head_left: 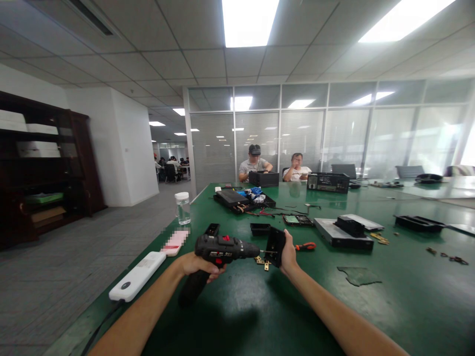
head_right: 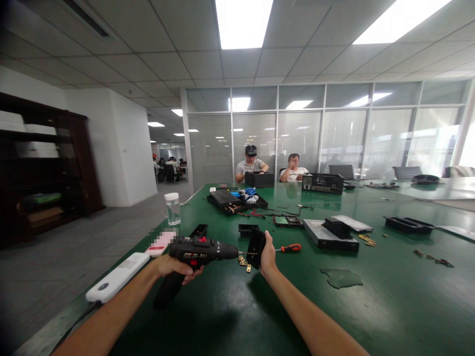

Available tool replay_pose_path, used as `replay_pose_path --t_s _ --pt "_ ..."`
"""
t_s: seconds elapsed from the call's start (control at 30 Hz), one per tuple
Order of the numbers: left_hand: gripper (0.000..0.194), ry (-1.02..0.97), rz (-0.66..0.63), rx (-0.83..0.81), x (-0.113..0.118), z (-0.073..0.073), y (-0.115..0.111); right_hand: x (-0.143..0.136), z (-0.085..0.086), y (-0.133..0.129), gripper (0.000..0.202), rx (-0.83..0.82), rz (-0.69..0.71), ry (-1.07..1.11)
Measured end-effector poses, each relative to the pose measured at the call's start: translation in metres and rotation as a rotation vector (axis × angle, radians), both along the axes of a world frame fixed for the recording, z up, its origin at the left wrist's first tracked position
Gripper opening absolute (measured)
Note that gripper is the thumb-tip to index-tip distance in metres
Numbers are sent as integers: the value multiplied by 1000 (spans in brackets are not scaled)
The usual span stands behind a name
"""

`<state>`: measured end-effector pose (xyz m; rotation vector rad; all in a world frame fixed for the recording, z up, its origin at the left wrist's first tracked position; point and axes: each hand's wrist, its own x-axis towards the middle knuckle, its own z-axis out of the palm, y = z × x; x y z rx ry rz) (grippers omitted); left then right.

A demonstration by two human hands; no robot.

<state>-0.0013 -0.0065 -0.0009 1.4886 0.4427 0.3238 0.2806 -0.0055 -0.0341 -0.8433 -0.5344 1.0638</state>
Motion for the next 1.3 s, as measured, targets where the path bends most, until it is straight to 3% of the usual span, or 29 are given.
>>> replay_pose_path --t_s 1.3 --pt "37 -8 6 -16 1 -1 0 2 -3 3 40 5 28 81"
